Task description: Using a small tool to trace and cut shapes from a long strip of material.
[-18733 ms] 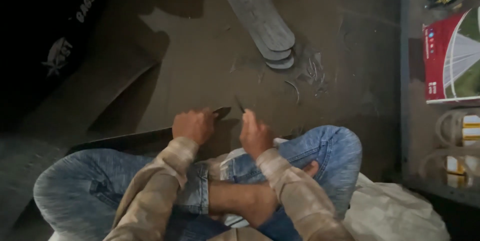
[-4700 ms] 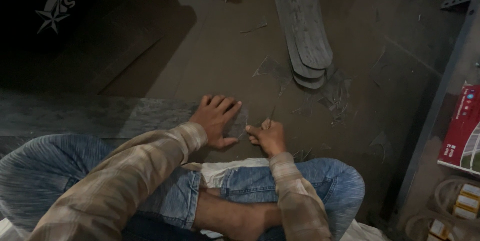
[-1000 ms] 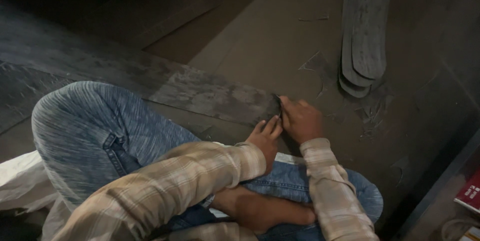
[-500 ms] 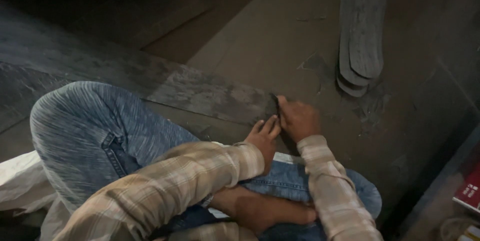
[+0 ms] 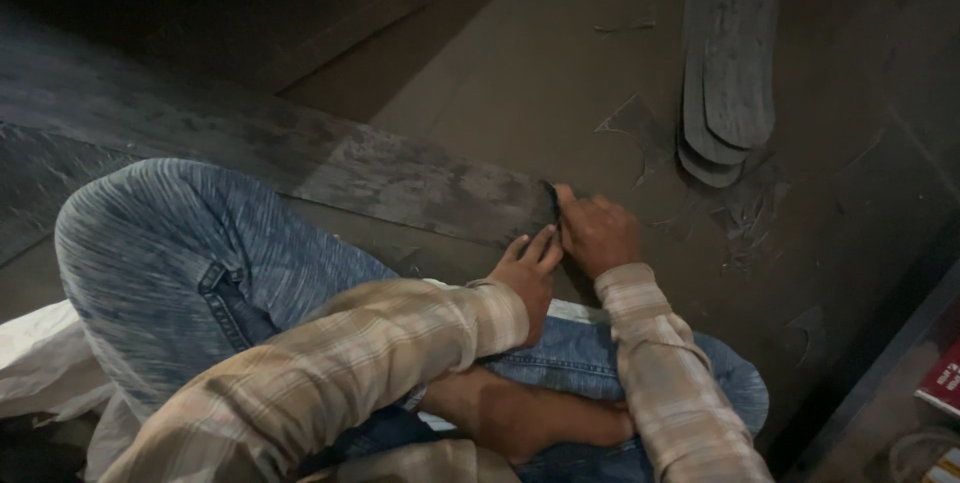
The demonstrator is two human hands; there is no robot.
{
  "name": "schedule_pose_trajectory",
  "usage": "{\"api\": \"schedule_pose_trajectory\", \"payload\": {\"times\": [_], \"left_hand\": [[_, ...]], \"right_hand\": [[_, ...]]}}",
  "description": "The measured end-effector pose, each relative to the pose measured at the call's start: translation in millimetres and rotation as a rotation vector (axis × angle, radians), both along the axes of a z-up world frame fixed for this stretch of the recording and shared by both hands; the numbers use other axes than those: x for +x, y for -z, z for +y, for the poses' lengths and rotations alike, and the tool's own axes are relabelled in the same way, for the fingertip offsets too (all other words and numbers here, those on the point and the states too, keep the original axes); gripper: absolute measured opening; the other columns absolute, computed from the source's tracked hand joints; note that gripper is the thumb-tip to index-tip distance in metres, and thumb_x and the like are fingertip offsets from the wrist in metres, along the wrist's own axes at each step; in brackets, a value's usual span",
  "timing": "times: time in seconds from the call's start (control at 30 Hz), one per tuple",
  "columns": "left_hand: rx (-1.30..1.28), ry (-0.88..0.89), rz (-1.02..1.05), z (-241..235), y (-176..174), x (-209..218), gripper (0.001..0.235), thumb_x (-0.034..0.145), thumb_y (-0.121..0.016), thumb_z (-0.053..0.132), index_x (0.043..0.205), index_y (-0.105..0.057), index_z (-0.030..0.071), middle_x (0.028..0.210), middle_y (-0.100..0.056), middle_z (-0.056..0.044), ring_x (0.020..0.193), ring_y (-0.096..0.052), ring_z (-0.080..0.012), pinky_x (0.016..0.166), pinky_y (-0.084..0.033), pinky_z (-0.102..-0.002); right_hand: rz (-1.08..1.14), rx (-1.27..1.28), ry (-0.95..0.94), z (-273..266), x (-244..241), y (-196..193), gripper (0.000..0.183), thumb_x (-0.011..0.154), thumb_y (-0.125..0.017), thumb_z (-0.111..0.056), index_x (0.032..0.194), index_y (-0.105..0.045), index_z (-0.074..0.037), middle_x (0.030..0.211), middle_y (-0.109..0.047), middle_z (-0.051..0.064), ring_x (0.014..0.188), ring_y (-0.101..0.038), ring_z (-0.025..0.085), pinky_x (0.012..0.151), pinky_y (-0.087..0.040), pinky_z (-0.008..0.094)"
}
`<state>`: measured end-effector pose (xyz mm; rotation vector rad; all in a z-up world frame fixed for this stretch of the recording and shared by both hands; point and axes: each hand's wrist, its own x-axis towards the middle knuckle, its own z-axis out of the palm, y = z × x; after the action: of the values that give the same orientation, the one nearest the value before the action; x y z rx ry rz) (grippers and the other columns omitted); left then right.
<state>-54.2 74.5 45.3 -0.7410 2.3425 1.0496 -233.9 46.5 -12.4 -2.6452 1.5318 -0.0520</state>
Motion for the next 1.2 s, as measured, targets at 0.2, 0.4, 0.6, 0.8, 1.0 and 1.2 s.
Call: {"api": "schedule_pose_trajectory", "payload": {"times": [0.2, 0.4, 0.6, 0.8, 1.0, 1.2], "left_hand": [[0.108, -0.19, 0.07, -2, 16, -1, 0.063, 0.078, -0.077, 0.029, 0.133, -0.063, 0.001, 0.167, -0.013, -0.022, 0.154, -0.012, -0.0394, 0.123, -0.02, -0.048], [-0.116, -0.306, 0.114, -49, 46, 36, 0.055, 0.089, -0.069, 0.021, 0.139, -0.059, 0.003, 0.158, -0.04, -0.016, 0.148, -0.035, -0.0379, 0.115, -0.038, -0.051], [-0.423, -0.342, 0.161, -44, 71, 42, 0.054, 0.092, -0.059, 0.022, 0.143, -0.052, 0.005, 0.155, -0.038, -0.015, 0.146, -0.031, -0.0372, 0.115, -0.031, -0.056], [-0.338, -0.351, 0.069, -46, 25, 46, 0.09, 0.081, -0.067, 0.045, 0.155, -0.034, 0.008, 0.161, -0.029, -0.018, 0.151, -0.023, -0.0384, 0.114, -0.026, -0.062], [-0.287, -0.27, -0.017, -49, 29, 45, 0.103, 0.077, -0.072, 0.053, 0.156, -0.028, 0.003, 0.161, -0.023, -0.021, 0.148, -0.021, -0.0383, 0.108, -0.027, -0.068], [-0.547, -0.256, 0.13, -35, 104, 38, 0.071, 0.092, -0.068, 0.036, 0.153, -0.043, 0.011, 0.155, -0.039, -0.016, 0.14, -0.038, -0.0364, 0.097, -0.041, -0.062]], "right_hand": [[0.027, 0.054, -0.026, -4, 0, -9, 0.04, 0.082, -0.074, -0.015, 0.121, -0.067, -0.011, 0.07, -0.067, 0.008, 0.066, -0.066, 0.028, 0.056, -0.052, 0.043], [0.037, 0.118, -0.064, -8, -12, -5, 0.043, 0.084, -0.072, -0.013, 0.126, -0.064, -0.014, 0.073, -0.068, 0.01, 0.067, -0.066, 0.031, 0.057, -0.052, 0.045], [0.045, 0.141, -0.051, -13, -3, -18, 0.039, 0.088, -0.071, -0.017, 0.126, -0.062, -0.015, 0.074, -0.069, 0.011, 0.069, -0.067, 0.031, 0.059, -0.053, 0.046], [0.068, 0.158, -0.07, -12, -2, -19, 0.038, 0.09, -0.07, -0.018, 0.126, -0.062, -0.012, 0.074, -0.069, 0.012, 0.068, -0.068, 0.031, 0.058, -0.053, 0.045], [0.046, 0.143, -0.089, -19, -1, -24, 0.036, 0.09, -0.069, -0.018, 0.125, -0.062, -0.013, 0.073, -0.07, 0.012, 0.069, -0.068, 0.032, 0.06, -0.053, 0.046], [-0.182, 0.252, 0.21, -5, 5, -30, 0.023, 0.099, -0.064, -0.02, 0.12, -0.067, -0.011, 0.078, -0.072, 0.014, 0.071, -0.071, 0.03, 0.063, -0.055, 0.042]]}}
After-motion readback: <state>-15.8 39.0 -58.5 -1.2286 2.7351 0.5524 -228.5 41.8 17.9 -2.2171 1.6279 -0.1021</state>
